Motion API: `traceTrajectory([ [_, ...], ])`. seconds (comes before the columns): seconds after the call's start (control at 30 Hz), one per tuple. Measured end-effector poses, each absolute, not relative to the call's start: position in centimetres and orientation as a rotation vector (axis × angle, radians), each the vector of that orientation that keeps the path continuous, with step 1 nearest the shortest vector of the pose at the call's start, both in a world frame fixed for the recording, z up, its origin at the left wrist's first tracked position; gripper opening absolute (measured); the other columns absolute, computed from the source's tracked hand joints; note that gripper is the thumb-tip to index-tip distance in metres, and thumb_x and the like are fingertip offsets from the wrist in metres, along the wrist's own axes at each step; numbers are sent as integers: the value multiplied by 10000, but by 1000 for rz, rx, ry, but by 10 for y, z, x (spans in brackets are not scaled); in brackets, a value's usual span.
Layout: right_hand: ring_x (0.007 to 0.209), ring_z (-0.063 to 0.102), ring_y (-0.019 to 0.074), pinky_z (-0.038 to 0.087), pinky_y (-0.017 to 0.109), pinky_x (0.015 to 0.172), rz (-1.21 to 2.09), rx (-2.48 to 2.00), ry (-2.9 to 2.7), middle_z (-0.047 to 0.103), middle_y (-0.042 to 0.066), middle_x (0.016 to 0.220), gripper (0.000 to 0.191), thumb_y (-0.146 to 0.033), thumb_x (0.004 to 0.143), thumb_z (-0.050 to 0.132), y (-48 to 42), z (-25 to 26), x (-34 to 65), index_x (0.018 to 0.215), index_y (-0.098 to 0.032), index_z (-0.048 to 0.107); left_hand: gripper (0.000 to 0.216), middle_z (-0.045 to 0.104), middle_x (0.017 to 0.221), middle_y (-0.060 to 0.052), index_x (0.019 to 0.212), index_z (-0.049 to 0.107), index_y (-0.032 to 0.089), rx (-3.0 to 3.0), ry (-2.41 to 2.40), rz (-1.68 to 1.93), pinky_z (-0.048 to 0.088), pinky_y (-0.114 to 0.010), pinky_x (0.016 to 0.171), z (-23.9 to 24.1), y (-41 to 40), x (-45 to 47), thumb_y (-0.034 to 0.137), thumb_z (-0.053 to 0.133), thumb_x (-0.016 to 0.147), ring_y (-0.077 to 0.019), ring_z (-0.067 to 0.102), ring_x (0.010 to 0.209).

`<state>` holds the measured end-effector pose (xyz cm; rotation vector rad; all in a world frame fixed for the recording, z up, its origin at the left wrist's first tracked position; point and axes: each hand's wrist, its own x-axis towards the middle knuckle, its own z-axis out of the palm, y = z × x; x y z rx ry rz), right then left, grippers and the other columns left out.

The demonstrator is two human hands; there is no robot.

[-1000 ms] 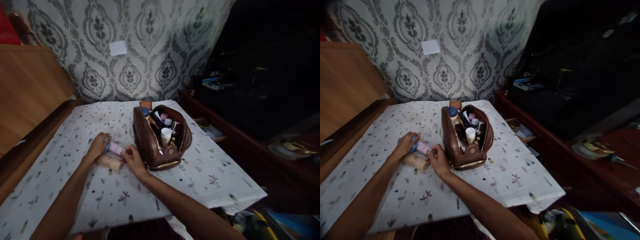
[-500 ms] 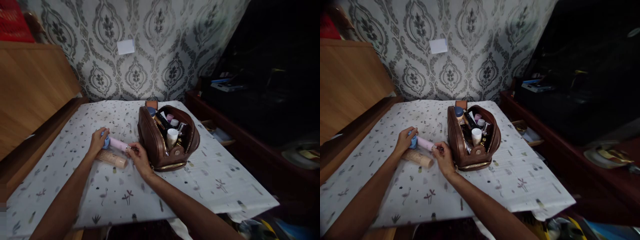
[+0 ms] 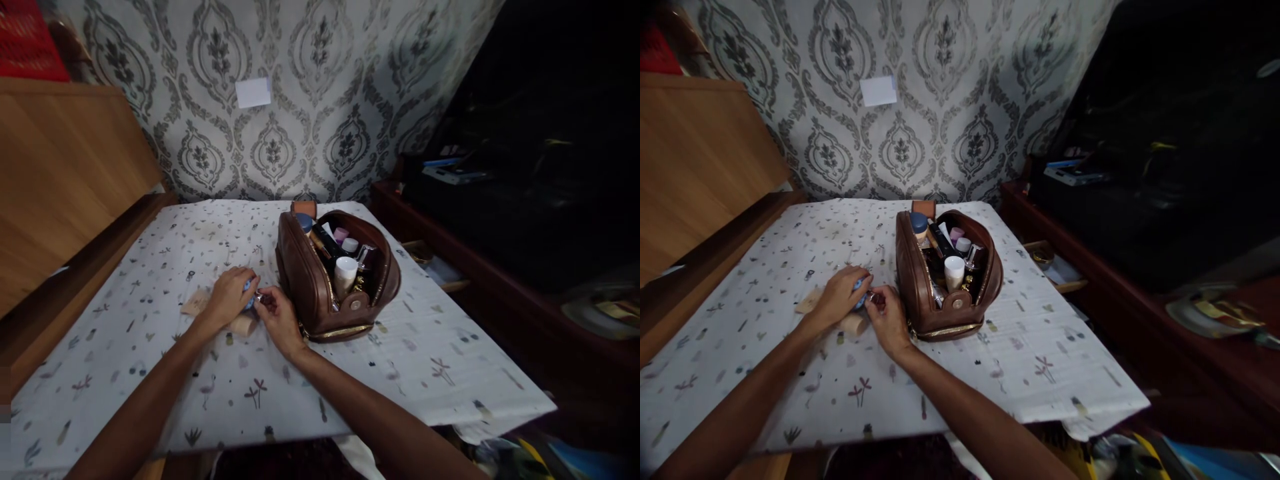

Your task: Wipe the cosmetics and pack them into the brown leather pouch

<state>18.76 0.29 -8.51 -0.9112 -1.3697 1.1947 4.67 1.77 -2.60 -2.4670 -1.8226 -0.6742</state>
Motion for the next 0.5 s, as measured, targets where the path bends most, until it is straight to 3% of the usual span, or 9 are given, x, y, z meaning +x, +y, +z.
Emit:
traceTrajectory([
  [0.37,872,609,182,525,308,797,1220,-919,-1374,586,23,951,145,-313,773,648,1,-84,186,892,-232,632,344,756,963,-101,912,708,210,-2203,-2236,-366,479,-322,778,-38,42,-22,403,424,938,-270,682,906],
  [0.5,902,622,198,536,329,799,1233,-972,-1333,603,45,996,260,-344,735,685,4,-88,187,957,-225,621,351,749,995,-128,963,710,192,-2179,-2252,-315,483,-341,806,-43,44,-25,390,421,941,-286,683,946],
])
